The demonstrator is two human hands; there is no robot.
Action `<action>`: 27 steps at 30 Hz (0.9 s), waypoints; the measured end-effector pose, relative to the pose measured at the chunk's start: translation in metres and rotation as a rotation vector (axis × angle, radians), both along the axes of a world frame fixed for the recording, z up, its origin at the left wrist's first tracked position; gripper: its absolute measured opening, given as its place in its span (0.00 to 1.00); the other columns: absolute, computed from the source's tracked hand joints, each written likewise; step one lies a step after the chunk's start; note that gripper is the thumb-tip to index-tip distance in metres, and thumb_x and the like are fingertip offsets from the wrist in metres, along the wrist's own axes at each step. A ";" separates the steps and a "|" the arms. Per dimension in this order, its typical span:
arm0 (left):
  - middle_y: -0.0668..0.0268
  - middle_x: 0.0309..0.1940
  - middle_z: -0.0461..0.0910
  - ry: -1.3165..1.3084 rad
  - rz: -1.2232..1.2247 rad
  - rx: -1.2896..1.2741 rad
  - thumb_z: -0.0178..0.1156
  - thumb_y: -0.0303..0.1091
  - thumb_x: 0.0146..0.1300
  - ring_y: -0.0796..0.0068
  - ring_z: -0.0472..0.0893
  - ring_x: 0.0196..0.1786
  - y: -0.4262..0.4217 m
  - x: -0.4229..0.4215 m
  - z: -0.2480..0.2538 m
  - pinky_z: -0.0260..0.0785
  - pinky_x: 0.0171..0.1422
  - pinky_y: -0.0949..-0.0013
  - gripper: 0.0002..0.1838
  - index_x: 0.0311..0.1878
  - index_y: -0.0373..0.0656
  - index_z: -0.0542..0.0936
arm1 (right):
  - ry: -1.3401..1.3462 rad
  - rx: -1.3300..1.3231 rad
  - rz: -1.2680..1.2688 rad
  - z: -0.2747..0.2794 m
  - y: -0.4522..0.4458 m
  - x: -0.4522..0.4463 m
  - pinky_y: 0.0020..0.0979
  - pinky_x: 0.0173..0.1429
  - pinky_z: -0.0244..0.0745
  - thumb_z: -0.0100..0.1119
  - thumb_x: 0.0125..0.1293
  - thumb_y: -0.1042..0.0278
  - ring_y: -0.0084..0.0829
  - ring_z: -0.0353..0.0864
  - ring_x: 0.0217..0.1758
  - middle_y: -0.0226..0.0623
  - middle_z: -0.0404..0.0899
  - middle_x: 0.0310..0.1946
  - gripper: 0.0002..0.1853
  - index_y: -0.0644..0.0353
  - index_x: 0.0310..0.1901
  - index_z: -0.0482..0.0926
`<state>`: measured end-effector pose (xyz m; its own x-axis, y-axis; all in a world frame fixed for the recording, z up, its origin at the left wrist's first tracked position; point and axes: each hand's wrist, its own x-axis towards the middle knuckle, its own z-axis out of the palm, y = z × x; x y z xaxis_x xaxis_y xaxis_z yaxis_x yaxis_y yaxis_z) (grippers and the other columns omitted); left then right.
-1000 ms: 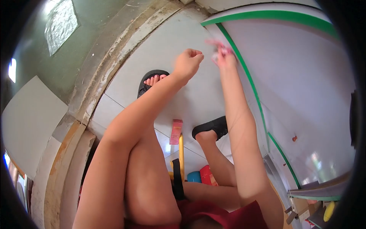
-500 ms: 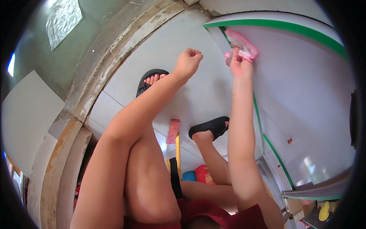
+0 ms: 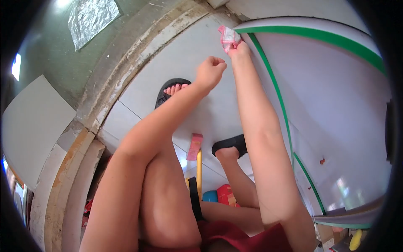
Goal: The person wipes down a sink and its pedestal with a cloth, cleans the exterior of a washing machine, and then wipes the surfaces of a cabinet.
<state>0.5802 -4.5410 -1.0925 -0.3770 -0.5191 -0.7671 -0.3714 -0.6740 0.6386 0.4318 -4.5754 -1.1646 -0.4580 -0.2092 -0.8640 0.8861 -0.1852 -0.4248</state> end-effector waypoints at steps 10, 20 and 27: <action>0.61 0.35 0.81 0.028 0.049 -0.027 0.60 0.36 0.56 0.70 0.79 0.37 0.003 -0.004 0.001 0.71 0.44 0.68 0.15 0.42 0.35 0.78 | -0.061 0.039 -0.134 0.020 0.006 -0.014 0.29 0.42 0.81 0.40 0.69 0.75 0.29 0.80 0.40 0.33 0.79 0.40 0.10 0.61 0.42 0.75; 0.60 0.35 0.81 -0.013 0.060 -0.028 0.59 0.35 0.57 0.70 0.79 0.38 -0.004 -0.001 0.003 0.72 0.43 0.68 0.15 0.43 0.35 0.78 | -0.025 -0.122 0.036 0.037 0.064 -0.030 0.19 0.30 0.74 0.47 0.67 0.79 0.22 0.74 0.30 0.32 0.75 0.33 0.06 0.61 0.40 0.75; 0.61 0.44 0.78 0.050 -0.104 0.000 0.60 0.38 0.59 0.76 0.77 0.46 -0.006 -0.002 0.007 0.69 0.52 0.71 0.21 0.53 0.37 0.75 | 0.054 0.098 -0.213 -0.008 0.056 -0.021 0.24 0.38 0.79 0.45 0.68 0.79 0.26 0.78 0.37 0.37 0.76 0.34 0.06 0.66 0.38 0.73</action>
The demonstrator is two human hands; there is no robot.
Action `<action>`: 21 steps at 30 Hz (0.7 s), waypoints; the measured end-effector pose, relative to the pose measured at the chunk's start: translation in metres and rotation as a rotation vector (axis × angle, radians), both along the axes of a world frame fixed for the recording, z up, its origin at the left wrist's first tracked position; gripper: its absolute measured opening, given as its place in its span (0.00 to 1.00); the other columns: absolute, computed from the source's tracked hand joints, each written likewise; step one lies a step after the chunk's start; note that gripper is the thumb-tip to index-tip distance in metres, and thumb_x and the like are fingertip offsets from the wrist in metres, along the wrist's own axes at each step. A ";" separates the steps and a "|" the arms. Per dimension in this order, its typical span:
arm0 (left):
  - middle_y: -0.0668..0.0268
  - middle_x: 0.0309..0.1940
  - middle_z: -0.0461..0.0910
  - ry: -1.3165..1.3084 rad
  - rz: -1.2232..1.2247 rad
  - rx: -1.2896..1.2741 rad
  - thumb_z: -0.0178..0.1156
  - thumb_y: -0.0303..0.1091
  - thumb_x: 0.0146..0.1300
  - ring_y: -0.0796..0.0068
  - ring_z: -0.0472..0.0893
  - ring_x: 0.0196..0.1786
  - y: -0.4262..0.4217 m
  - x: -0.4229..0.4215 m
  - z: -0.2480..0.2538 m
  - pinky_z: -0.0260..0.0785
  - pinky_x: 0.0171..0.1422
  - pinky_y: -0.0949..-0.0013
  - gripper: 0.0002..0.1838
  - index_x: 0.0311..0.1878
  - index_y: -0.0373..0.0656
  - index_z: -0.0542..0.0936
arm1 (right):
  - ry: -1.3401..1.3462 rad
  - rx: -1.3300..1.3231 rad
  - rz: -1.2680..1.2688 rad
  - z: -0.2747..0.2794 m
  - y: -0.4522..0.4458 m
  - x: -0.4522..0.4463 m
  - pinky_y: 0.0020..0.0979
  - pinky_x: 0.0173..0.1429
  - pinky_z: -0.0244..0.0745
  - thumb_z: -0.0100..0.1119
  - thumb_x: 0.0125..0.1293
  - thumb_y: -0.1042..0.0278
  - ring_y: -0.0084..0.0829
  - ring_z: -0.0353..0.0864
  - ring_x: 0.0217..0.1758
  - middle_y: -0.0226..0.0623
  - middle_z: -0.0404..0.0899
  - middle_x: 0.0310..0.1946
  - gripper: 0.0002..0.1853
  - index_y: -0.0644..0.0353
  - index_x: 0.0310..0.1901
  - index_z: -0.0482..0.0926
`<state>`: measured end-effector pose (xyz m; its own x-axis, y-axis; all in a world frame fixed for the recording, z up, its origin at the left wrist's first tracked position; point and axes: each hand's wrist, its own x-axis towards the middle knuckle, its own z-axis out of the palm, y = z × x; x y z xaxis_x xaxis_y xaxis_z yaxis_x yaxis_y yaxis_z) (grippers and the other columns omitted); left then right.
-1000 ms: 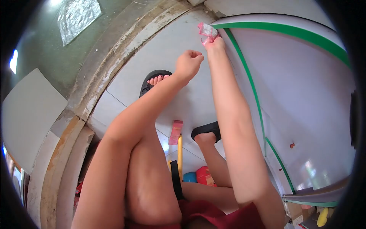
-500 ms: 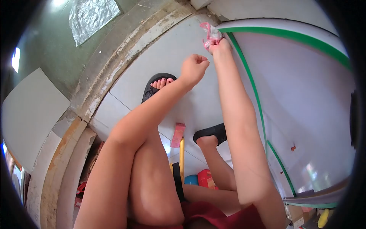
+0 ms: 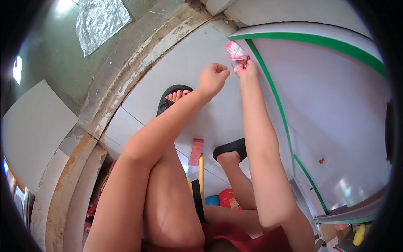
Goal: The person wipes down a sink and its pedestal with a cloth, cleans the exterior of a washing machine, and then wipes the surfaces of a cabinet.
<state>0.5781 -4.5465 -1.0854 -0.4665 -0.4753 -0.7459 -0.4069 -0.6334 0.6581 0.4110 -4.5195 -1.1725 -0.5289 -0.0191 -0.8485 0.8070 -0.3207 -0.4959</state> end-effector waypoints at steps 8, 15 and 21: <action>0.68 0.48 0.73 0.542 0.290 0.489 0.53 0.39 0.67 0.74 0.72 0.51 0.005 -0.059 0.036 0.63 0.59 0.65 0.15 0.54 0.47 0.70 | 0.337 -0.082 0.923 0.151 0.051 0.021 0.33 0.54 0.74 0.50 0.68 0.75 0.30 0.77 0.49 0.39 0.75 0.48 0.13 0.66 0.53 0.70; 0.64 0.24 0.76 0.173 0.461 0.039 0.53 0.31 0.62 0.72 0.74 0.24 -0.013 -0.133 0.024 0.65 0.23 0.64 0.09 0.31 0.34 0.76 | 0.284 0.139 1.141 0.285 0.149 0.045 0.26 0.50 0.72 0.51 0.70 0.68 0.24 0.76 0.48 0.36 0.77 0.47 0.13 0.65 0.53 0.71; 0.58 0.25 0.78 0.027 0.561 -0.059 0.55 0.28 0.59 0.64 0.78 0.26 -0.030 -0.146 0.096 0.64 0.23 0.61 0.07 0.32 0.35 0.79 | 0.378 0.079 1.326 0.412 0.203 0.079 0.26 0.50 0.72 0.51 0.69 0.73 0.25 0.77 0.48 0.37 0.78 0.47 0.10 0.63 0.50 0.73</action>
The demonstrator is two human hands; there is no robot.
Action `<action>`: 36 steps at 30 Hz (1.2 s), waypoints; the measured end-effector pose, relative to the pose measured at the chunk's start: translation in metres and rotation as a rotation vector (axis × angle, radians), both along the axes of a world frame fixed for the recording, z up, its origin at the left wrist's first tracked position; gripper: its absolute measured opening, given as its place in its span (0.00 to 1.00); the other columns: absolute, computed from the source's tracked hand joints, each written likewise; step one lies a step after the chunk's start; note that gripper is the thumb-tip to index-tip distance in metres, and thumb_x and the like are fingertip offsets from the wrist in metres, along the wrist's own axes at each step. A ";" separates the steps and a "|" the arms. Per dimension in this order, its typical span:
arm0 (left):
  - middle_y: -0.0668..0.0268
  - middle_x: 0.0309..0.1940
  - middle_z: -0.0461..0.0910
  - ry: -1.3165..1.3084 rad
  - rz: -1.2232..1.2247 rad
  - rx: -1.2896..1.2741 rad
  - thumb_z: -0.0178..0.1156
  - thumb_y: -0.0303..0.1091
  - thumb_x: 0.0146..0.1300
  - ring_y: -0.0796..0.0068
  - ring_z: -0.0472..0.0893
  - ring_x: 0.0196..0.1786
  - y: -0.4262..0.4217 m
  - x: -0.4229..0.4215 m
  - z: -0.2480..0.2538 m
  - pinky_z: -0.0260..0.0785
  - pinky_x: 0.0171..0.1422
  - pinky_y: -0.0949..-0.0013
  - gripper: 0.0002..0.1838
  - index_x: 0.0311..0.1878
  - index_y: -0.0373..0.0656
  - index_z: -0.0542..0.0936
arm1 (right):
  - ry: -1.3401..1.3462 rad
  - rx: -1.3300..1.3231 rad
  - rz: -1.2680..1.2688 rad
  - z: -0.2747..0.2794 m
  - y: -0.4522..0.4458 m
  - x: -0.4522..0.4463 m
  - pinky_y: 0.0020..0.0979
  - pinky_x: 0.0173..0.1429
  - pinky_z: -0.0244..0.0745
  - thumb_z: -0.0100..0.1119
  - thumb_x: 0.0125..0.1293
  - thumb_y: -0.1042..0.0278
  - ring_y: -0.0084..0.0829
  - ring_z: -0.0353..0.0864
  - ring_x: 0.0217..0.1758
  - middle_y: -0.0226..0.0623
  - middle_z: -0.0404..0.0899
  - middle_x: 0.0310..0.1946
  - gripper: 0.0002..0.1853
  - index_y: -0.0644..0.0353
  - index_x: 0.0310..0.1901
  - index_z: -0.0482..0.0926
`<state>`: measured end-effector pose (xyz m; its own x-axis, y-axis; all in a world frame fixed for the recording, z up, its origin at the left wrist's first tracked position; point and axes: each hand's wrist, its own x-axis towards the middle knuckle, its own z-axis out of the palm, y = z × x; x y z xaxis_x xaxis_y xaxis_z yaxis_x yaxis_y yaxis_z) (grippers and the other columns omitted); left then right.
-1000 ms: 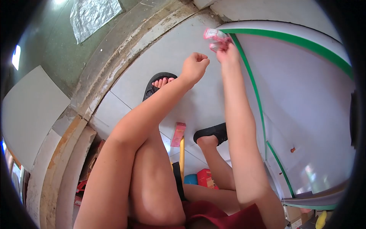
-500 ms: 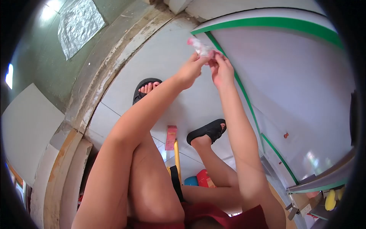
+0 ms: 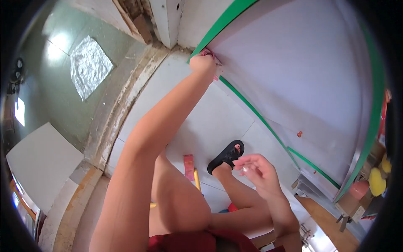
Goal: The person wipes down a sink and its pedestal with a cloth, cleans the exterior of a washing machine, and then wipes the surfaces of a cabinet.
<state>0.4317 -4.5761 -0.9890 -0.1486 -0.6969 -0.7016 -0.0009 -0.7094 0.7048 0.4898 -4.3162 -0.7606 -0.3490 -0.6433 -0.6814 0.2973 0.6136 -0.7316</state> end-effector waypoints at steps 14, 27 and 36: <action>0.53 0.35 0.83 -0.359 -0.429 -0.188 0.62 0.36 0.55 0.62 0.82 0.38 -0.004 0.007 -0.057 0.72 0.42 0.61 0.16 0.43 0.35 0.81 | 0.420 -0.239 -0.135 0.064 0.025 0.003 0.32 0.58 0.70 0.61 0.59 0.77 0.34 0.77 0.53 0.47 0.76 0.51 0.20 0.71 0.53 0.71; 0.68 0.27 0.76 0.213 0.068 -0.211 0.56 0.19 0.56 0.77 0.74 0.29 0.038 0.014 0.105 0.68 0.33 0.75 0.06 0.35 0.43 0.75 | 0.313 -0.386 -0.304 0.083 0.042 0.016 0.33 0.58 0.70 0.58 0.63 0.77 0.33 0.76 0.51 0.48 0.77 0.49 0.16 0.71 0.51 0.71; 0.63 0.31 0.76 0.332 -0.357 -1.615 0.62 0.20 0.39 0.61 0.77 0.34 0.101 0.004 0.131 0.70 0.33 0.64 0.12 0.30 0.45 0.79 | 0.337 -0.390 -0.344 0.090 0.030 0.024 0.34 0.59 0.70 0.57 0.63 0.78 0.33 0.77 0.51 0.45 0.78 0.47 0.15 0.70 0.51 0.72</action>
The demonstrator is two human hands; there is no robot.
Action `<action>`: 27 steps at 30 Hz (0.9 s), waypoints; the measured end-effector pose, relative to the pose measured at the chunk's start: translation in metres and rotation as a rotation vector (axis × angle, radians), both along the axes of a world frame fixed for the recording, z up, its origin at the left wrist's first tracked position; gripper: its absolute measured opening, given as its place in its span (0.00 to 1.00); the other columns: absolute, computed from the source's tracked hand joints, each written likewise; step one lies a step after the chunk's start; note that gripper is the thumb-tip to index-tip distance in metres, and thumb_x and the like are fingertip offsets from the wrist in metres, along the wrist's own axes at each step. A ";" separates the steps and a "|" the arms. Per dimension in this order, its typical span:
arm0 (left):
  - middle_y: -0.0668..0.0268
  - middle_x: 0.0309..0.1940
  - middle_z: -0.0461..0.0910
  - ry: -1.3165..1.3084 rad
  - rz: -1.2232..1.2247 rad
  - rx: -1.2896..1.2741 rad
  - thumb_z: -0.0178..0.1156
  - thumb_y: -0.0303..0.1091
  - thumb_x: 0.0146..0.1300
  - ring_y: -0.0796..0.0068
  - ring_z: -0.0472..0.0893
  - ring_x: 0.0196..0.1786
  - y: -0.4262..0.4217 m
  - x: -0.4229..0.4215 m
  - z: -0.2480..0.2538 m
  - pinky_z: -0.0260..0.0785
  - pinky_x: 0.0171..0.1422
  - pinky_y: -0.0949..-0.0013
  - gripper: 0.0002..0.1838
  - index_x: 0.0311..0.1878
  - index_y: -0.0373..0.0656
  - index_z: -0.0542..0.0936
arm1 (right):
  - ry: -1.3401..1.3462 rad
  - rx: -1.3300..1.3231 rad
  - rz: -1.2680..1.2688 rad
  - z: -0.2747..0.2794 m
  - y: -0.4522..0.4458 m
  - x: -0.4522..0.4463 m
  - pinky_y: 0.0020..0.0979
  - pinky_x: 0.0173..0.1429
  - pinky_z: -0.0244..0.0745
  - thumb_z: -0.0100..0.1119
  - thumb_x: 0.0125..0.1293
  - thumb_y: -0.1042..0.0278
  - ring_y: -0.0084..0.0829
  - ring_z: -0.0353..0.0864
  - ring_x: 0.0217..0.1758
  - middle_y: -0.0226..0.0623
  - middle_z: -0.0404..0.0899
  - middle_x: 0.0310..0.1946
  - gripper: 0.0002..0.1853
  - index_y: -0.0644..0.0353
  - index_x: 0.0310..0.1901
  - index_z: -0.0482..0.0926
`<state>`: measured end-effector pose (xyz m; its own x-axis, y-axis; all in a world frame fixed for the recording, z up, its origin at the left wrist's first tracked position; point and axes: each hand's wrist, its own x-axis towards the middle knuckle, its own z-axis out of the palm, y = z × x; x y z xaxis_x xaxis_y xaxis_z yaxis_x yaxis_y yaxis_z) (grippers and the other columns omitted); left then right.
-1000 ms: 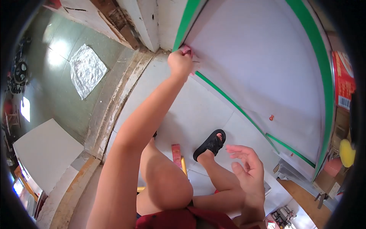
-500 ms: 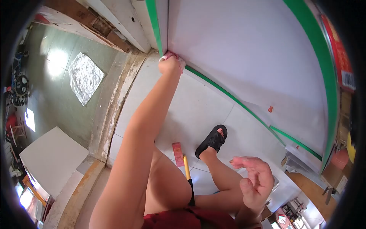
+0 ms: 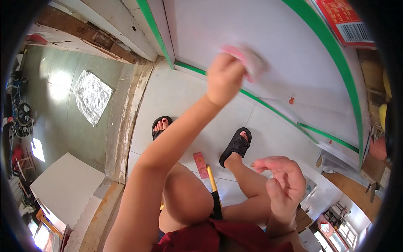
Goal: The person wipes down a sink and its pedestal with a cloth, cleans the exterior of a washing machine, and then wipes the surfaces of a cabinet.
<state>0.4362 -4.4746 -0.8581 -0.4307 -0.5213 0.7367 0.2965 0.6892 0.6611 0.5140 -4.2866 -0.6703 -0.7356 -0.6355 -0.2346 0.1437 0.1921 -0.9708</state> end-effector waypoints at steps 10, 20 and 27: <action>0.63 0.29 0.76 0.229 0.373 0.098 0.60 0.16 0.38 0.66 0.76 0.30 -0.052 -0.009 0.070 0.70 0.33 0.68 0.12 0.30 0.42 0.77 | 0.075 -0.025 0.007 -0.002 -0.003 -0.007 0.33 0.58 0.72 0.54 0.63 0.82 0.31 0.78 0.50 0.46 0.78 0.46 0.13 0.70 0.50 0.73; 0.66 0.37 0.78 0.116 -0.188 -0.311 0.62 0.26 0.42 0.67 0.78 0.36 -0.015 -0.015 0.018 0.73 0.40 0.65 0.10 0.33 0.45 0.80 | 0.153 -0.039 -0.036 -0.007 -0.002 -0.013 0.31 0.58 0.71 0.52 0.64 0.83 0.29 0.78 0.48 0.44 0.79 0.45 0.11 0.71 0.49 0.73; 0.61 0.33 0.78 0.143 0.124 -0.107 0.64 0.19 0.33 0.65 0.77 0.34 -0.023 -0.011 0.038 0.71 0.38 0.67 0.15 0.30 0.44 0.81 | 0.054 -0.114 -0.133 -0.013 -0.001 -0.029 0.29 0.50 0.73 0.52 0.67 0.79 0.27 0.78 0.47 0.41 0.79 0.46 0.10 0.69 0.48 0.73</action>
